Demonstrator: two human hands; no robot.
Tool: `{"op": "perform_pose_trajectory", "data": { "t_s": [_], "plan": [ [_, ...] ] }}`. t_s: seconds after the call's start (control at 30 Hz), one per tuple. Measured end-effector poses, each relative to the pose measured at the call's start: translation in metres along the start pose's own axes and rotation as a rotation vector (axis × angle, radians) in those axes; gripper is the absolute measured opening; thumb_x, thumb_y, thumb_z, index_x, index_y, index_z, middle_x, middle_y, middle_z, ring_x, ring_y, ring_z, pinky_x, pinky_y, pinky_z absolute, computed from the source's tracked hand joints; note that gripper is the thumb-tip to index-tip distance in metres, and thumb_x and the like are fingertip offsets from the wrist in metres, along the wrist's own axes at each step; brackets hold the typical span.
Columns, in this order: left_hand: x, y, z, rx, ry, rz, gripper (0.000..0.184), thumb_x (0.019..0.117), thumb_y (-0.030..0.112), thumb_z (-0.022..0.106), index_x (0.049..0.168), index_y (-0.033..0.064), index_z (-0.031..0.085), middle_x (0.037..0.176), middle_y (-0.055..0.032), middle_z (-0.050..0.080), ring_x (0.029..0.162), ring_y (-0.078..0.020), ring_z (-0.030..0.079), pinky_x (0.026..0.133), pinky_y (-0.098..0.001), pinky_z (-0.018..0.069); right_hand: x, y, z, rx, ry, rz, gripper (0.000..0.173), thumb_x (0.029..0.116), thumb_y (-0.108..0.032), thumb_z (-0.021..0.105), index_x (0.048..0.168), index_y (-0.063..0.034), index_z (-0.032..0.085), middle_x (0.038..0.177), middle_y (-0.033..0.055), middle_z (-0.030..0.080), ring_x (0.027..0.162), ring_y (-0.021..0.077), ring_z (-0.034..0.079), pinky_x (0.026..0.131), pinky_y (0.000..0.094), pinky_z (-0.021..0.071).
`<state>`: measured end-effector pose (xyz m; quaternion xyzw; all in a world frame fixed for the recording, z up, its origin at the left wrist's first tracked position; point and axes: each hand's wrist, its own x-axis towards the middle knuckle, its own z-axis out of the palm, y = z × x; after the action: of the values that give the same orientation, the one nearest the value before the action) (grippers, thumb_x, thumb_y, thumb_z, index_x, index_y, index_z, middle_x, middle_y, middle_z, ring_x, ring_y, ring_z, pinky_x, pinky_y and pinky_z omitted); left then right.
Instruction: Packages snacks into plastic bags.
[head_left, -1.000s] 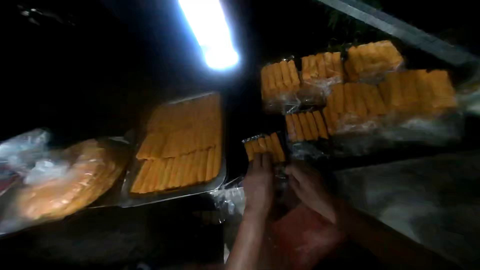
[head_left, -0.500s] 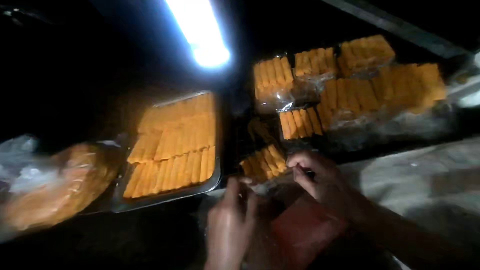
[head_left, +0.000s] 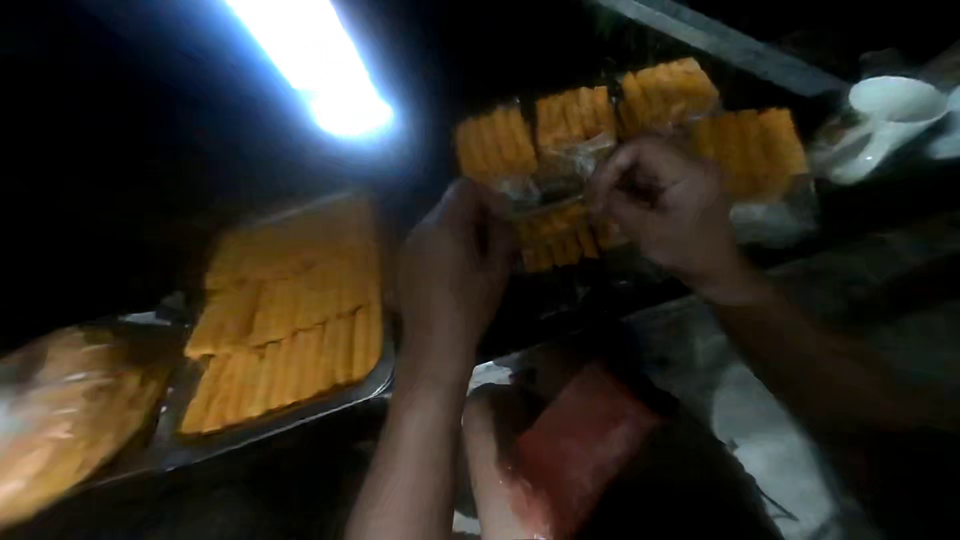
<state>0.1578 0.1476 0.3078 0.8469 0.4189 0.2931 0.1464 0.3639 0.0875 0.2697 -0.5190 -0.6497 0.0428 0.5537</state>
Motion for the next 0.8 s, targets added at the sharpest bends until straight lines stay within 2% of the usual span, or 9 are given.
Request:
{"op": "perform_pose_trajectory", "data": {
  "t_s": [0.1,0.2,0.27,0.33,0.4,0.5,0.6,0.7,0.8],
  "plan": [
    [-0.014,-0.015,0.045,0.136,-0.180,-0.072,0.020,0.0996,0.015,0.064,0.114,0.0028,0.065,0.089,-0.0200,0.070,0.076,-0.0404,0.069,0.066,-0.0637,0.0536,-0.033,0.027,-0.001,-0.113,-0.150,0.106,0.011,0.0950,-0.001,0.063,0.103,0.0035,0.069,0.100,0.0143,0.070,0.089,0.0166,0.069,0.081,0.0315,0.0596],
    [-0.041,-0.031,0.072,0.165,-0.329,-0.091,0.025,0.1005,0.017,0.062,0.119,0.0018,0.068,0.094,-0.0239,0.071,0.083,-0.0456,0.070,0.072,-0.0676,0.0529,-0.072,0.034,-0.023,-0.051,-0.279,0.313,0.012,0.0962,-0.004,0.064,0.105,0.0018,0.070,0.099,0.0117,0.071,0.086,0.0129,0.068,0.080,0.0300,0.0582],
    [-0.061,-0.038,0.071,0.100,-0.335,-0.026,0.025,0.1008,0.017,0.059,0.117,0.0005,0.068,0.093,-0.0207,0.072,0.078,-0.0368,0.071,0.068,-0.0587,0.0564,-0.100,0.036,-0.051,0.078,-0.287,0.423,0.013,0.0949,-0.004,0.066,0.106,0.0018,0.069,0.095,0.0072,0.070,0.080,0.0060,0.067,0.074,0.0221,0.0587],
    [-0.080,-0.040,0.061,-0.059,-0.368,-0.008,0.021,0.0987,0.016,0.059,0.112,0.0028,0.067,0.091,-0.0073,0.070,0.072,-0.0097,0.065,0.064,-0.0297,0.0565,-0.131,0.046,-0.079,0.223,-0.272,0.567,0.011,0.0930,-0.003,0.066,0.103,-0.0010,0.070,0.086,-0.0003,0.071,0.070,0.0004,0.065,0.064,0.0173,0.0578],
    [-0.095,-0.034,0.056,-0.273,-0.488,-0.078,0.018,0.0957,0.010,0.061,0.110,0.0005,0.067,0.094,-0.0010,0.070,0.074,0.0043,0.062,0.067,-0.0151,0.0537,-0.162,0.066,-0.097,0.299,-0.224,0.779,0.011,0.0939,0.000,0.063,0.103,0.0001,0.069,0.082,-0.0009,0.071,0.066,0.0009,0.065,0.060,0.0183,0.0570],
    [-0.114,-0.030,0.073,-0.262,-0.690,-0.126,0.019,0.0934,0.007,0.063,0.111,0.0010,0.069,0.094,-0.0043,0.071,0.078,-0.0036,0.065,0.071,-0.0230,0.0571,-0.223,0.130,-0.092,0.225,-0.062,1.203,0.019,0.1002,-0.001,0.058,0.117,0.0056,0.064,0.097,0.0119,0.069,0.077,0.0134,0.067,0.070,0.0296,0.0587],
    [-0.133,-0.025,0.094,-0.156,-0.786,-0.161,0.022,0.0954,0.008,0.064,0.114,-0.0023,0.071,0.100,-0.0167,0.073,0.088,-0.0237,0.072,0.081,-0.0429,0.0599,-0.304,0.203,-0.058,0.214,0.037,1.560,0.036,0.1065,-0.013,0.053,0.138,0.0057,0.053,0.131,0.0233,0.061,0.111,0.0269,0.062,0.094,0.0410,0.0522],
    [-0.149,-0.016,0.097,-0.310,-0.841,-0.163,0.022,0.0943,0.007,0.065,0.113,-0.0053,0.069,0.097,-0.0157,0.072,0.083,-0.0186,0.070,0.077,-0.0355,0.0600,-0.362,0.225,-0.022,0.363,0.081,1.806,0.053,0.1106,-0.039,0.042,0.153,-0.0082,0.041,0.145,0.0238,0.052,0.121,0.0364,0.060,0.097,0.0510,0.0515],
    [-0.155,-0.002,0.093,-0.388,-0.975,-0.182,0.022,0.0960,0.009,0.065,0.115,-0.0016,0.070,0.093,-0.0112,0.073,0.078,-0.0155,0.069,0.074,-0.0342,0.0592,-0.378,0.213,0.006,0.470,0.116,1.856,0.059,0.1097,-0.049,0.036,0.155,-0.0122,0.039,0.140,0.0237,0.057,0.115,0.0381,0.064,0.091,0.0532,0.0550]
  ]
}}
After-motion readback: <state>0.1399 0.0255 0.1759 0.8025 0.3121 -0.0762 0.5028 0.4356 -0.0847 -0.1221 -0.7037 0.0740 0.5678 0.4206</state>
